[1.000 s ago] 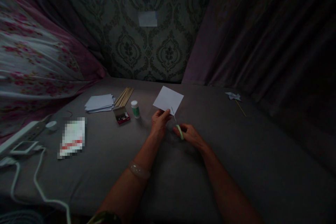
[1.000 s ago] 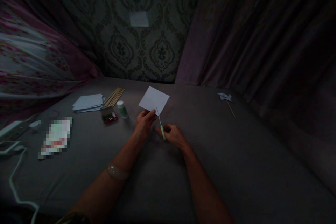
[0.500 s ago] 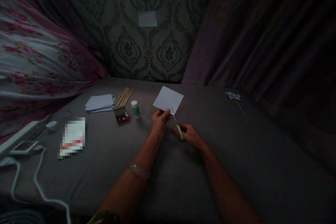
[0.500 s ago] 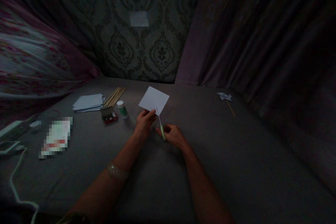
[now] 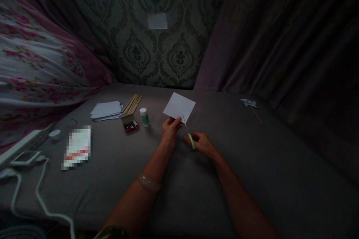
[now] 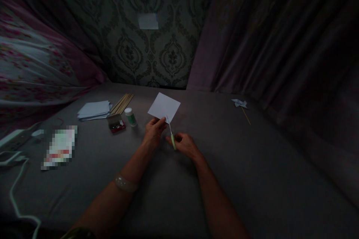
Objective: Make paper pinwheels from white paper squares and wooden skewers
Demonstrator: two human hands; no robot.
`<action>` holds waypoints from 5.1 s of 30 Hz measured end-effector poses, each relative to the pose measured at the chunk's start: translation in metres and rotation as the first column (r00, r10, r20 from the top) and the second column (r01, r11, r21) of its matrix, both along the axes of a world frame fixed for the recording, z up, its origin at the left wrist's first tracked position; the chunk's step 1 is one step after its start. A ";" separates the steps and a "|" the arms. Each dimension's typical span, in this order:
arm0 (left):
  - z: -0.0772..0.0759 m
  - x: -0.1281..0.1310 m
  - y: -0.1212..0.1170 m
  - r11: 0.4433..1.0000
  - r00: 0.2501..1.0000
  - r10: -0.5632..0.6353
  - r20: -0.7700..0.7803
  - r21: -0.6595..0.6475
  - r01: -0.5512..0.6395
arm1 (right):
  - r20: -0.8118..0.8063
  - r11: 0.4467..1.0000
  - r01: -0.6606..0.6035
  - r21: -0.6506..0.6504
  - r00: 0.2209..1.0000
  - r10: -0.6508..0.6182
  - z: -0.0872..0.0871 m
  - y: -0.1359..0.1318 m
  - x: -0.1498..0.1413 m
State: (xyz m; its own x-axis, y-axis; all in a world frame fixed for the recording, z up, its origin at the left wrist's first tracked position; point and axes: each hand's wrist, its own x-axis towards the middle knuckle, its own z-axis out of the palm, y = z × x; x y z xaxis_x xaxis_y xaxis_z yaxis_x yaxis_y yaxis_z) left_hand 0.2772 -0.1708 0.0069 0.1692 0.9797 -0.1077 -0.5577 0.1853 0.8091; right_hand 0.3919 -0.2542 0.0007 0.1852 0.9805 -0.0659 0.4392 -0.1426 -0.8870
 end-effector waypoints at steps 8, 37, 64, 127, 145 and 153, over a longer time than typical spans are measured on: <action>-0.001 -0.001 0.000 1.000 1.000 -0.001 0.009 -0.007 0.001 | -0.063 1.000 0.010 -0.005 0.998 -0.010 0.001 0.000 -0.002; -0.003 -0.002 0.006 1.000 1.000 -0.022 0.005 0.007 0.022 | -0.080 0.999 0.048 -0.001 0.996 -0.048 -0.009 0.002 0.001; 0.000 -0.002 0.001 0.993 0.992 -0.103 0.075 -0.043 0.107 | -0.094 0.997 0.076 0.022 0.993 -0.074 0.002 0.000 -0.002; -0.011 -0.001 0.006 0.988 0.989 -0.145 0.007 -0.055 0.145 | -0.468 0.850 0.513 0.120 0.785 -0.407 0.003 0.006 0.036; -0.007 0.000 0.001 0.990 0.989 -0.138 -0.056 -0.037 0.136 | -0.569 0.823 0.556 0.119 0.718 -0.402 0.002 0.008 0.026; -0.010 0.005 -0.004 0.971 0.974 -0.227 -0.017 -0.079 0.225 | -0.601 0.765 0.607 0.214 0.699 -0.387 -0.005 0.014 0.027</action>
